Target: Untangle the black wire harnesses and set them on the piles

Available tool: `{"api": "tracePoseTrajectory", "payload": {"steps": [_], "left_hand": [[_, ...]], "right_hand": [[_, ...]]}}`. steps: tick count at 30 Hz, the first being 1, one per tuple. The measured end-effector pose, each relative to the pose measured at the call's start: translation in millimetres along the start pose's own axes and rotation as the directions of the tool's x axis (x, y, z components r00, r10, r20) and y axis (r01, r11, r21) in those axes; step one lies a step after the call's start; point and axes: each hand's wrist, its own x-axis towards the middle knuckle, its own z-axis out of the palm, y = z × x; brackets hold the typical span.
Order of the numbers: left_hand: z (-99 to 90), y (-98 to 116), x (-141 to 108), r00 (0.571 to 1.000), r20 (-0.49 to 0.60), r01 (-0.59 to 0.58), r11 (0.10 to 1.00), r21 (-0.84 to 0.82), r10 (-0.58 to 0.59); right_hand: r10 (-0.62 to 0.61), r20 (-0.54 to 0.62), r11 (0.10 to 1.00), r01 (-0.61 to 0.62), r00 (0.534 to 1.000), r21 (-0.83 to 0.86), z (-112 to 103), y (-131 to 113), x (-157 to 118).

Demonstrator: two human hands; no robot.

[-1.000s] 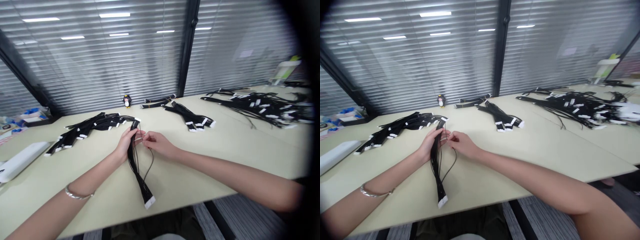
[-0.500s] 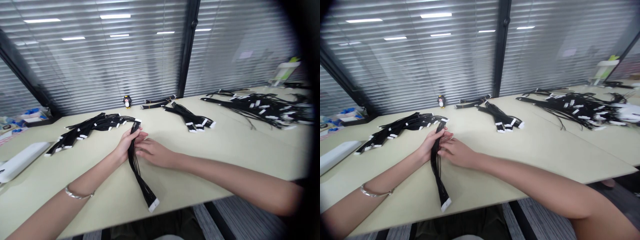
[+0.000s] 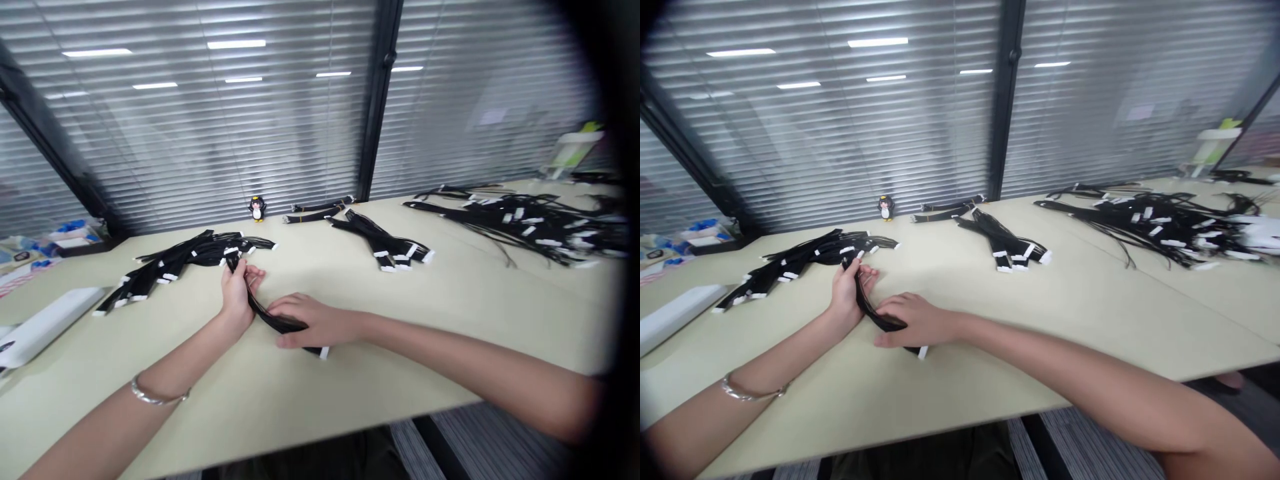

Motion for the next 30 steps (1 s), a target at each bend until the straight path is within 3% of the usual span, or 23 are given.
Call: {"api": "tracePoseTrajectory", "payload": {"steps": [4, 10, 15, 18, 21, 24, 30], "left_hand": [[-1.2, 2, 1, 0.997, -0.081, -0.014, 1.0, -0.012, 0.013], [-1.7, 1, 6, 0.997, -0.073, 0.034, 0.999, 0.001, -0.034], [-7.6, 2, 14, 0.987, -0.124, 0.106, 0.994, 0.018, -0.103], [-21.7, 15, 17, 0.981, -0.103, 0.171, 0.982, 0.079, -0.163], [-42.3, 38, 12, 0.95, 0.042, 0.292, 0.925, 0.245, -0.311], [-61.6, 62, 0, 0.913, 0.111, 0.3, 0.831, 0.469, -0.392], [-84.3, 87, -16, 0.846, 0.24, 0.089, 0.569, 0.817, -0.476]], "right_hand": [[-0.077, 0.028, 0.994, 0.079, 0.997, -0.081, -1, -4, -4], [-0.105, 0.062, 0.931, 0.12, 0.993, -0.345, -10, -5, -15], [-0.026, -0.025, 0.826, 0.007, 0.999, -0.564, -25, 14, -31], [0.028, -0.102, 0.785, -0.085, 0.994, -0.614, -36, 32, -48], [0.066, -0.177, 0.79, -0.16, 0.982, -0.592, -47, 45, -67], [0.114, -0.236, 0.814, -0.227, 0.965, -0.535, -53, 53, -81], [0.089, -0.279, 0.763, -0.245, 0.956, -0.599, -50, 60, -90]]}}
